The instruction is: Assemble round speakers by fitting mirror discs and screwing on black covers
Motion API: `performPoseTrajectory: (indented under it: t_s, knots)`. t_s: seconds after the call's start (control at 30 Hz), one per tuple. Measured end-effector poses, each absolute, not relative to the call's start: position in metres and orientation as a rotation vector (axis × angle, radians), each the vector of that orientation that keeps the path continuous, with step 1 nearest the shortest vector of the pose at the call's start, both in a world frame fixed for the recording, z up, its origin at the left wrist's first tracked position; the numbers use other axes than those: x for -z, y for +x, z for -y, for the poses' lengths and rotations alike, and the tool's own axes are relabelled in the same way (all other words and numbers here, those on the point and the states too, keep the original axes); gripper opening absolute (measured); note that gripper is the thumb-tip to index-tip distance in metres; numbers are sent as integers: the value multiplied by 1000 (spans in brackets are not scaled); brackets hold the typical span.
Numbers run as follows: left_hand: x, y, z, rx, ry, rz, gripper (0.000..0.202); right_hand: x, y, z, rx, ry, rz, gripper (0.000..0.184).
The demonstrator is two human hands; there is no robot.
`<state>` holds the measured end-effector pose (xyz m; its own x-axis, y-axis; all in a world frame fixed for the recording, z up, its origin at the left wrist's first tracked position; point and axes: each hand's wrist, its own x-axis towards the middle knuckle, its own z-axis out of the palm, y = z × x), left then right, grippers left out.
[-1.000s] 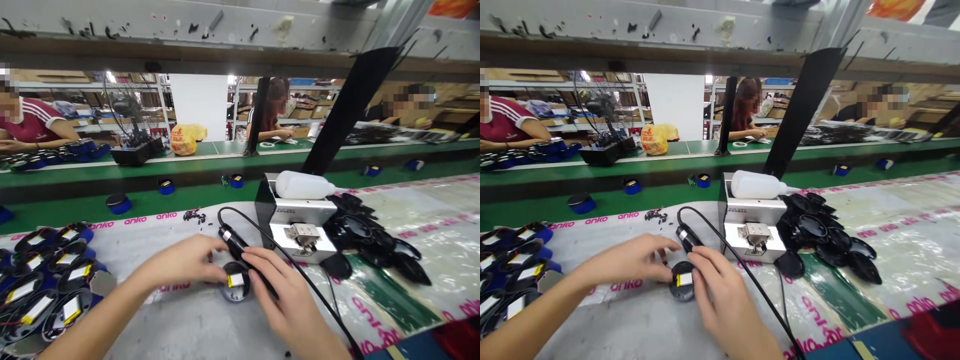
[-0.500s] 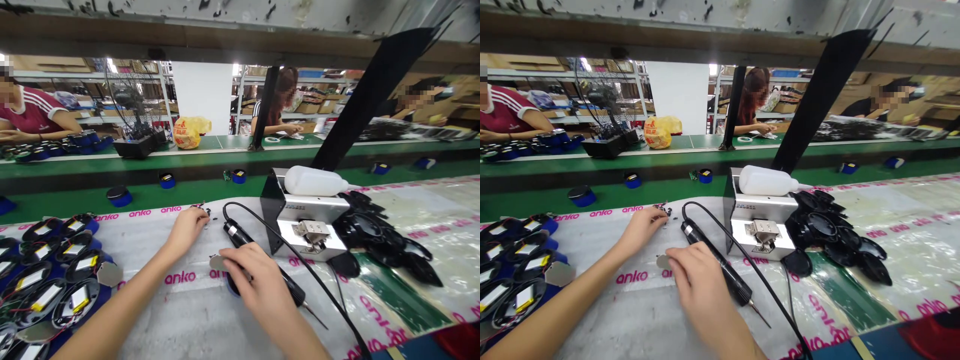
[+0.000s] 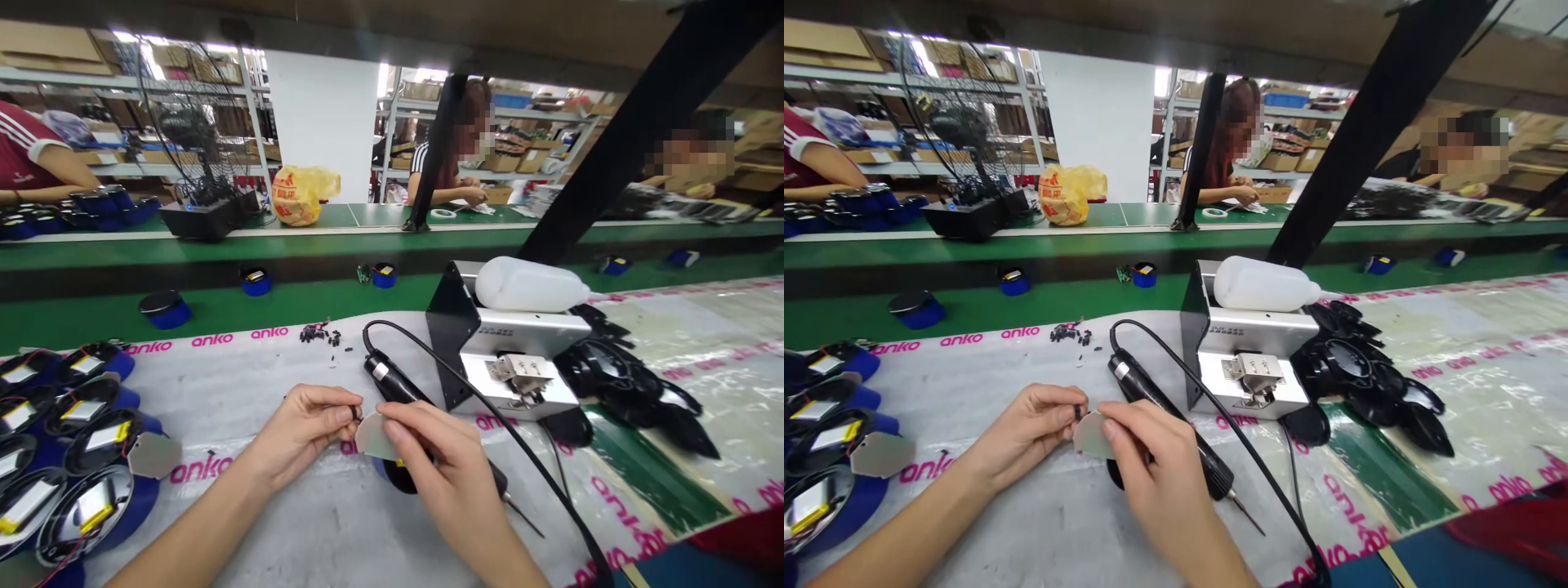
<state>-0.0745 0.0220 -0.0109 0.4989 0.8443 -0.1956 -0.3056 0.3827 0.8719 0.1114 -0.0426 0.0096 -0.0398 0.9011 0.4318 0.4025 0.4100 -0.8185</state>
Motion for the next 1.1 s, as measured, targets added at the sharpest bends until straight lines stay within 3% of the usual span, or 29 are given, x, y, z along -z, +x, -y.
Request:
performPoseTrajectory:
  t_s: [0.57,0.77,0.9,1.1]
  knots:
    - [3,-72,-12,-879,1201,-823,34,-3,105,46,-406,-1158,1709,22]
    - [-2,-64,0,-961,1360,-1050,28,2,100,52,-244,-1203,1847,29]
    - [-6,-61,3,-962,1334,-1040,32,1,106,54,-101,-1284,2045,46]
    - [-14,-67,8,-870,1738,-777,19,-20,126,53,-471,-1320,2014,51]
